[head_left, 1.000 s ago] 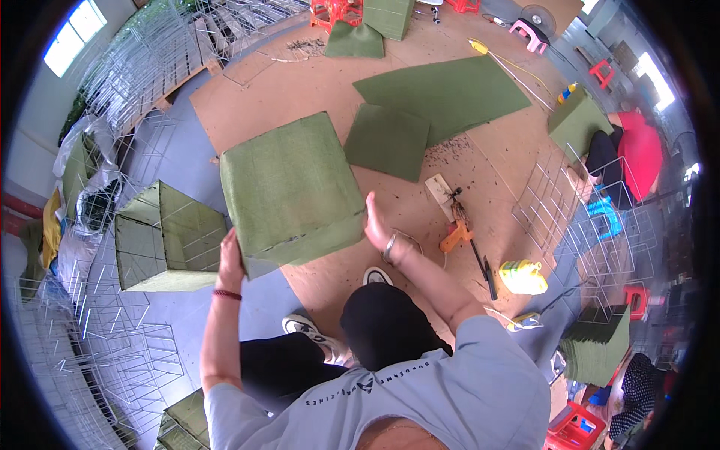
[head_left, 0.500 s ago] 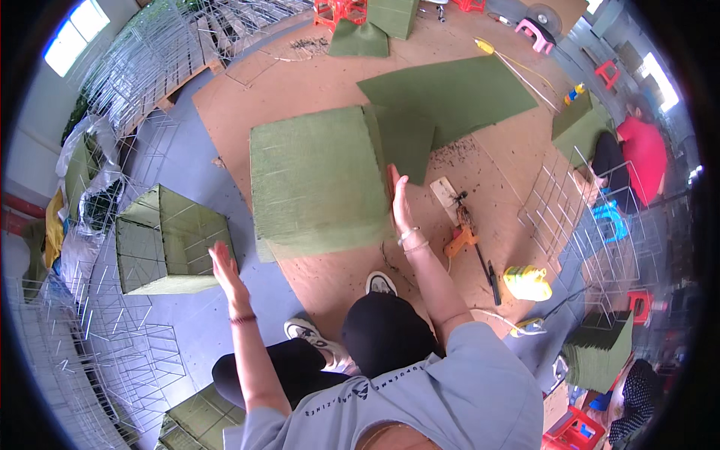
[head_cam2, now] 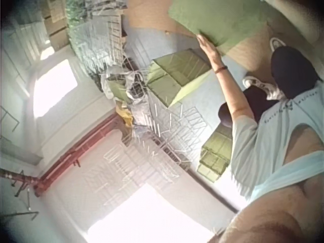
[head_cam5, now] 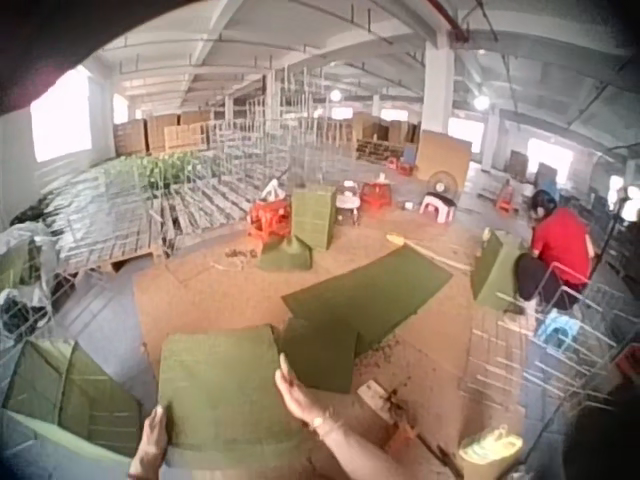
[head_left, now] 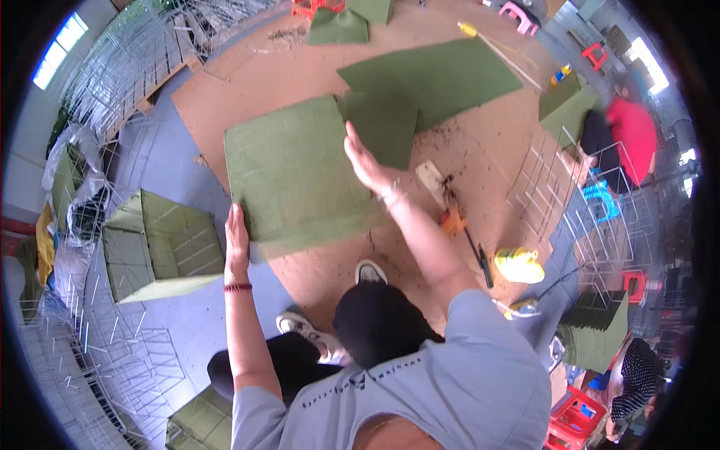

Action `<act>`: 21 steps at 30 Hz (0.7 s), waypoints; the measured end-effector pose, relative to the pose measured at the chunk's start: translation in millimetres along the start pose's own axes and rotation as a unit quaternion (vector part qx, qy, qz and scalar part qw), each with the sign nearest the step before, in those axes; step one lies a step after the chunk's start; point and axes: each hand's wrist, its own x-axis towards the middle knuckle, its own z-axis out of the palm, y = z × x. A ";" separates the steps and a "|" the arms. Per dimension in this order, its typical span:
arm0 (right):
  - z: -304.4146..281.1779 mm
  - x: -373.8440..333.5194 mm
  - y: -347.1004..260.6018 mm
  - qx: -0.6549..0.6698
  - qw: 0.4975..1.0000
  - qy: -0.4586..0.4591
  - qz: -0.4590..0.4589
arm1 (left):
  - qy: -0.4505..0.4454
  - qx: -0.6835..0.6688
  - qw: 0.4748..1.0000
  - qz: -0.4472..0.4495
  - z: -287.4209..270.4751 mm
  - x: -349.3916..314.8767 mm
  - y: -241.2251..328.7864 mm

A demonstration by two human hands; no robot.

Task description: Gluing green fabric panels onto a wire-frame cube using a hot glue gun.

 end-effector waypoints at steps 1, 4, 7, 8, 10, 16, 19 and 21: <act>5.9 0.4 -7.1 0.041 0.999 -0.019 -0.014 | -0.021 -0.022 0.999 0.036 -16.8 9.0 -20.2; -14.1 -7.7 -9.5 0.032 0.999 -0.011 -0.010 | -0.003 0.079 0.987 0.137 -19.4 -28.8 -56.3; 16.8 5.0 30.8 0.382 0.920 -0.093 -0.002 | 0.037 -0.068 0.995 0.066 0.0 -45.5 -73.2; 3.3 15.0 43.5 0.032 0.992 -0.109 0.047 | 0.024 -0.146 0.989 -0.002 20.3 -50.1 -57.2; 26.2 26.8 -5.7 0.000 0.984 -0.162 0.078 | 0.066 0.140 0.953 0.260 -27.2 -62.6 -102.2; 3.9 -49.6 -50.6 -0.286 0.954 -0.093 -0.010 | 0.165 0.474 0.794 0.343 30.1 -75.9 -5.6; 3.2 -63.0 -1.9 -0.134 0.991 -0.004 -0.001 | 0.065 0.608 0.702 0.365 53.6 -79.4 -7.1; 9.6 -58.4 -26.3 -0.199 0.979 -0.037 -0.002 | 0.098 0.633 0.688 0.342 28.7 -71.1 -19.8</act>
